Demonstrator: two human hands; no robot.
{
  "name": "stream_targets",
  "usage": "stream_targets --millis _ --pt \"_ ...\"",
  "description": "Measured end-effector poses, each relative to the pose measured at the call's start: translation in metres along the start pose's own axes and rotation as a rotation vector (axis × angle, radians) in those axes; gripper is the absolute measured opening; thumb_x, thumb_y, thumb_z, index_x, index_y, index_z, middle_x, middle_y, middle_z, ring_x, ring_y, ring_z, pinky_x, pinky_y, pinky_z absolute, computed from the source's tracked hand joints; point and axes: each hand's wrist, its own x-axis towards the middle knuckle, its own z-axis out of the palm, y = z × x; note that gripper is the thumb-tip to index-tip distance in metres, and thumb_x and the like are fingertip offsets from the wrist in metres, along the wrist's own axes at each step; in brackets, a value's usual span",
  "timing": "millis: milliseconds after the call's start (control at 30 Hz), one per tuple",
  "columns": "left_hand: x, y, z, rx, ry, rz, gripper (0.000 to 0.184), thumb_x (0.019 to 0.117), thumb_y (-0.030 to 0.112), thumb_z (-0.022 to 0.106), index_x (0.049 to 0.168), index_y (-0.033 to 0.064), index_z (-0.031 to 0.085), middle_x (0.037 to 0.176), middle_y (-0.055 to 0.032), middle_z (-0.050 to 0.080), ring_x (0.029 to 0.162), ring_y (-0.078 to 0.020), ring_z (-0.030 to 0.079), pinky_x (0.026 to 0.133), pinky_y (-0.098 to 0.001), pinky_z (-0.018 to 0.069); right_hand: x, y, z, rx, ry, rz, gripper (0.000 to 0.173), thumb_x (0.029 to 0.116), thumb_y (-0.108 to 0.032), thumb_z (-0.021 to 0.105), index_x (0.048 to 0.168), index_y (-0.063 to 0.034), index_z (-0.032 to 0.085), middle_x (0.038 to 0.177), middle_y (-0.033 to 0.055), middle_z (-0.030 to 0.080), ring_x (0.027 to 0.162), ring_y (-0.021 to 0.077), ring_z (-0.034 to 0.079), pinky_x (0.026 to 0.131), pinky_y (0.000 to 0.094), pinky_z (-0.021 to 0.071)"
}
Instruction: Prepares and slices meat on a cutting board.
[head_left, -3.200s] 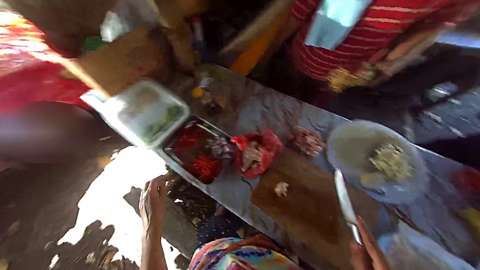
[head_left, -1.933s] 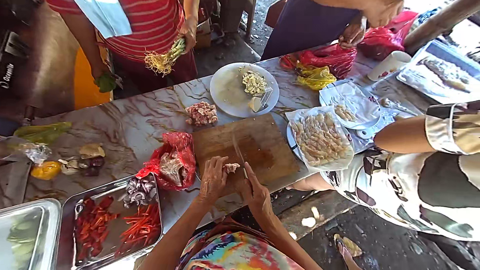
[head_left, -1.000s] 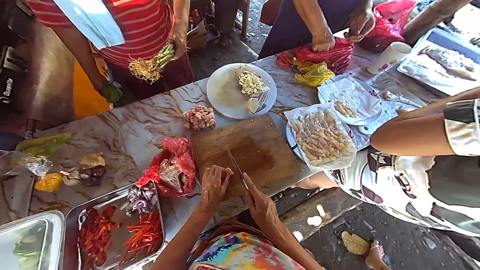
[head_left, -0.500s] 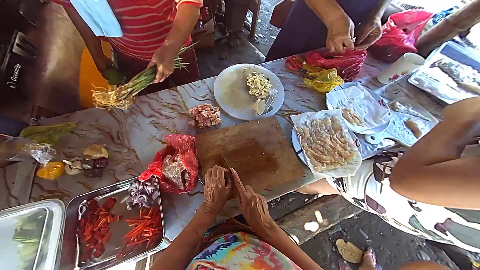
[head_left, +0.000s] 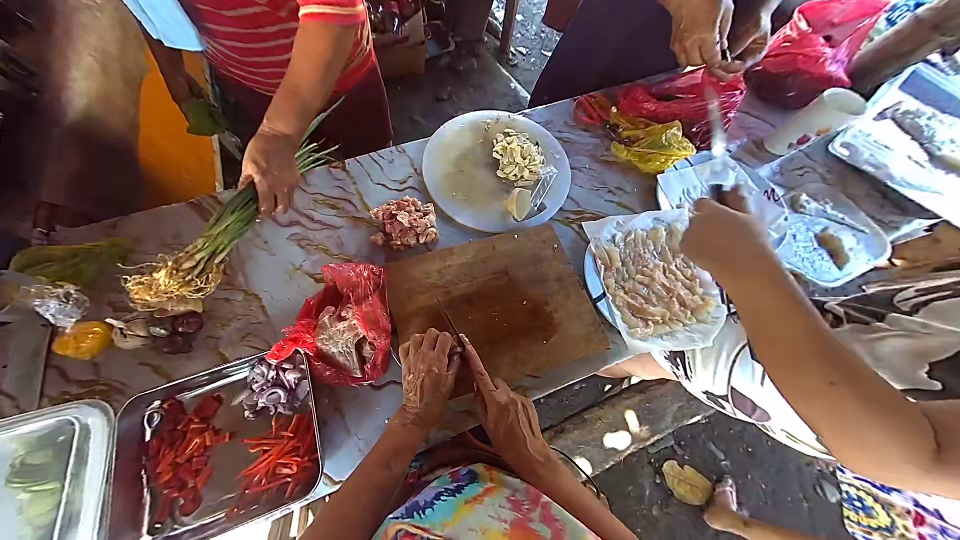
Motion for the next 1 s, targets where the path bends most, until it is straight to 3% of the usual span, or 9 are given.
stream_targets --millis 200,400,633,767,867,1000 --pt "-0.001 0.004 0.002 0.022 0.018 -0.015 0.013 0.0841 0.017 0.067 0.085 0.004 0.07 0.086 -0.0127 0.07 0.086 -0.0357 0.068 0.08 -0.0564 0.0455 -0.006 0.005 -0.001 0.02 0.01 -0.017 0.057 0.0947 -0.011 0.053 0.151 -0.0095 0.051 0.061 0.0115 0.059 0.042 0.0277 0.058 0.041 0.0404 0.0481" --pt "-0.003 0.01 0.003 0.02 0.014 -0.031 0.011 0.0805 0.015 0.07 0.083 0.0045 0.07 0.085 -0.0118 0.071 0.087 -0.0355 0.069 0.082 -0.0582 0.0433 -0.017 0.004 -0.011 0.055 -0.027 0.025 0.055 0.0943 -0.008 0.056 0.149 -0.0064 0.054 0.065 0.0156 0.063 0.046 0.0322 0.062 0.043 0.0442 0.05" --pt "-0.002 0.011 0.006 0.009 0.046 -0.051 0.011 0.0801 0.016 0.068 0.079 0.0058 0.067 0.08 -0.0095 0.07 0.084 -0.0331 0.068 0.083 -0.0558 0.0417 -0.033 0.012 -0.004 0.028 0.02 0.012 0.052 0.096 -0.011 0.052 0.148 -0.0076 0.055 0.064 0.0138 0.065 0.043 0.0289 0.061 0.041 0.0417 0.0493" --pt "-0.005 0.01 0.005 0.013 0.042 0.017 0.027 0.0763 0.02 0.068 0.099 0.005 0.071 0.089 -0.0124 0.071 0.085 -0.0358 0.068 0.082 -0.0591 0.0447 -0.033 0.007 -0.007 0.032 -0.058 0.057 0.054 0.0981 -0.011 0.052 0.152 -0.0113 0.051 0.069 0.0164 0.066 0.048 0.0317 0.064 0.045 0.0444 0.0513" --pt "-0.005 0.005 0.002 -0.02 0.014 0.106 0.023 0.0796 0.022 0.07 0.094 0.0044 0.073 0.099 -0.0174 0.071 0.09 -0.0402 0.069 0.083 -0.0606 0.0488 -0.035 0.008 -0.004 0.036 -0.029 0.04 0.055 0.0967 -0.012 0.053 0.151 -0.0114 0.052 0.067 0.0148 0.066 0.047 0.0301 0.063 0.043 0.0431 0.0511" --pt "-0.003 -0.002 0.003 -0.167 -0.049 0.125 0.012 0.0847 0.007 0.068 0.09 -0.0038 0.07 0.094 -0.0212 0.071 0.091 -0.0429 0.069 0.083 -0.0583 0.0526 -0.033 0.003 -0.011 0.084 -0.181 0.129 0.057 0.1013 -0.014 0.051 0.157 -0.0159 0.043 0.077 0.0184 0.069 0.056 0.0349 0.067 0.051 0.0476 0.0546"
